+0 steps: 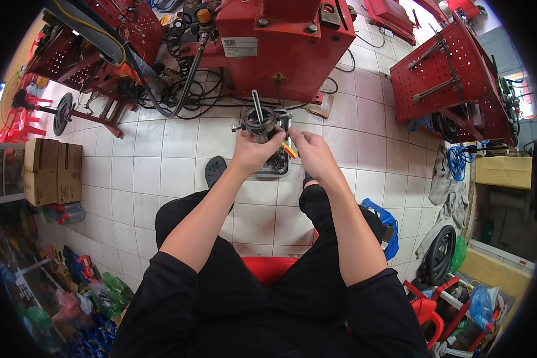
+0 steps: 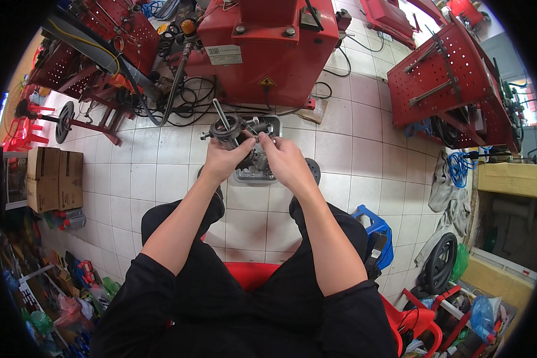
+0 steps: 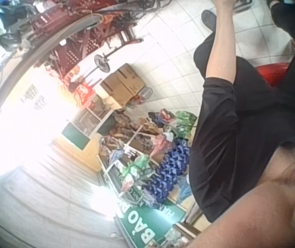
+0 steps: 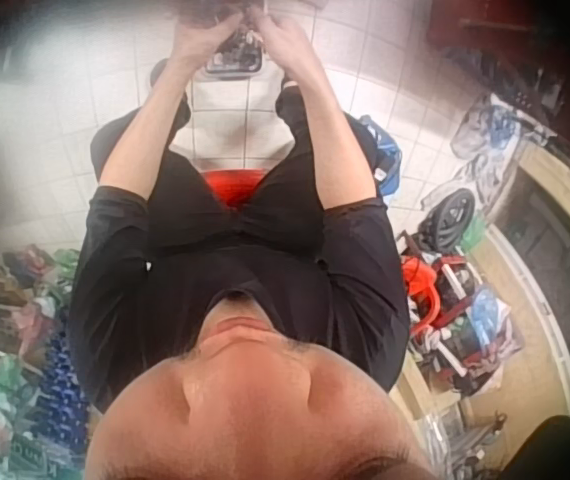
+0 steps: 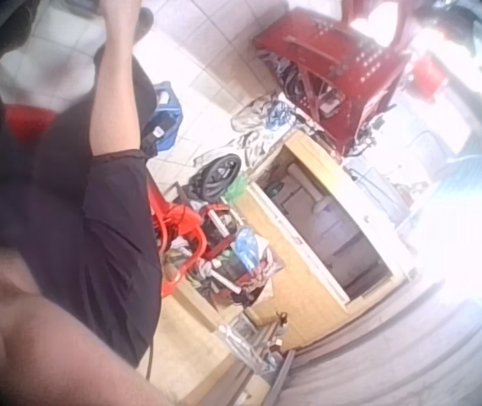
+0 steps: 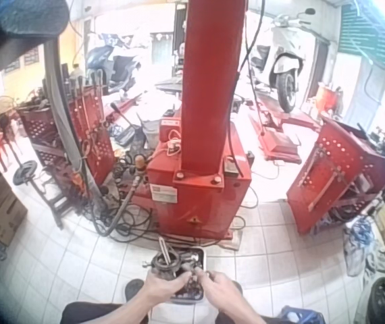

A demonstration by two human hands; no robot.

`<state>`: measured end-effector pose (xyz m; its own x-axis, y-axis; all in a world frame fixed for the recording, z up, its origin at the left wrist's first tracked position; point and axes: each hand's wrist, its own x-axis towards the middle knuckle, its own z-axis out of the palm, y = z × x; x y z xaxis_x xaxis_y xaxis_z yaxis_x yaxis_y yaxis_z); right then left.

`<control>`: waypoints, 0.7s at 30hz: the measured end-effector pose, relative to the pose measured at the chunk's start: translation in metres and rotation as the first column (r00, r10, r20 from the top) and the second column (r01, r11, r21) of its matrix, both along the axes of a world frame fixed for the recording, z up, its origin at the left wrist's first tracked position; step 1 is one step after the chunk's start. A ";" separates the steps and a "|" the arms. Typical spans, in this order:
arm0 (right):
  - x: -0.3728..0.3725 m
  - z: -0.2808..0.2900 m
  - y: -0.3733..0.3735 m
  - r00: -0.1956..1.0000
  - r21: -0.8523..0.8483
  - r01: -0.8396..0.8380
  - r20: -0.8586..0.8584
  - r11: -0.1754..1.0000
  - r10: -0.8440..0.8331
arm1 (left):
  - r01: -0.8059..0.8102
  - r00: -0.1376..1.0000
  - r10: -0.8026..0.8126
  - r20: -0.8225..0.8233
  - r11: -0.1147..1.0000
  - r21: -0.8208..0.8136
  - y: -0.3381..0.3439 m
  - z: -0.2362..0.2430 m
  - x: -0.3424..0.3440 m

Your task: The person sits on a chair in a workshop and works on a cylindrical mechanical part held in their lap. They use a screwdriver to tighten or loosen screws on the part, rotate it to access different sides, and occasionally place the tool on the floor.

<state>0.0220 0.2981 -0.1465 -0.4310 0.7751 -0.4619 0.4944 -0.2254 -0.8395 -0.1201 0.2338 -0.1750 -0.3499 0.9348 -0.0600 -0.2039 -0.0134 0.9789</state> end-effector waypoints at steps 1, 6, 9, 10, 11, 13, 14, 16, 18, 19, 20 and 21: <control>0.000 0.002 0.000 1.000 0.000 -0.011 0.017 1.000 0.011 | -0.001 1.000 0.001 0.002 1.000 -0.002 0.000 0.000 0.000; 0.001 0.005 -0.002 0.985 -0.078 0.018 -0.172 0.997 -0.031 | 0.016 1.000 -0.017 -0.005 1.000 -0.020 0.000 0.004 0.000; 0.000 0.003 -0.001 0.997 -0.035 -0.015 -0.081 0.999 0.012 | 0.020 1.000 -0.019 0.018 0.999 -0.028 0.000 0.005 0.000; 0.000 0.004 0.000 0.999 -0.009 -0.038 -0.013 0.999 0.038 | 0.014 1.000 -0.015 -0.012 0.999 -0.030 -0.001 0.004 0.000; 0.001 0.007 -0.001 0.997 0.010 -0.060 -0.055 0.998 0.061 | 0.009 0.999 -0.011 -0.042 0.999 -0.031 -0.001 0.004 0.000; 0.004 0.013 -0.001 0.985 0.053 -0.099 -0.138 0.994 0.106 | -0.006 1.000 0.006 -0.005 1.000 -0.004 -0.001 0.004 0.000; 0.004 0.011 -0.001 0.987 0.023 -0.087 -0.136 0.996 0.090 | -0.013 1.000 0.013 0.014 1.000 0.009 0.000 0.004 0.000; 0.003 0.005 0.001 0.990 -0.035 -0.062 -0.129 0.997 0.057 | 0.032 0.999 -0.032 0.002 0.999 0.002 0.001 0.003 -0.004; 0.003 0.000 0.000 0.995 0.015 -0.044 -0.090 0.999 0.045 | 0.036 0.999 -0.036 -0.009 0.999 0.003 0.001 0.002 -0.005; 0.002 -0.001 0.000 0.997 0.039 -0.038 -0.071 0.999 0.040 | 0.015 1.000 -0.015 -0.014 1.000 0.006 0.001 0.003 -0.004; 0.003 0.000 -0.001 0.993 0.081 -0.087 -0.078 0.993 0.093 | -0.005 1.000 0.006 -0.019 1.000 0.010 0.000 0.004 -0.003; 0.005 0.002 -0.003 0.986 0.123 -0.135 -0.083 0.983 0.146 | -0.018 1.000 0.018 -0.002 1.000 -0.002 0.000 0.003 -0.003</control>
<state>0.0270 0.2955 -0.1448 -0.5759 0.7500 -0.3252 0.4338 -0.0567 -0.8992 -0.1233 0.2341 -0.1720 -0.3668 0.9282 -0.0615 -0.2016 -0.0147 0.9794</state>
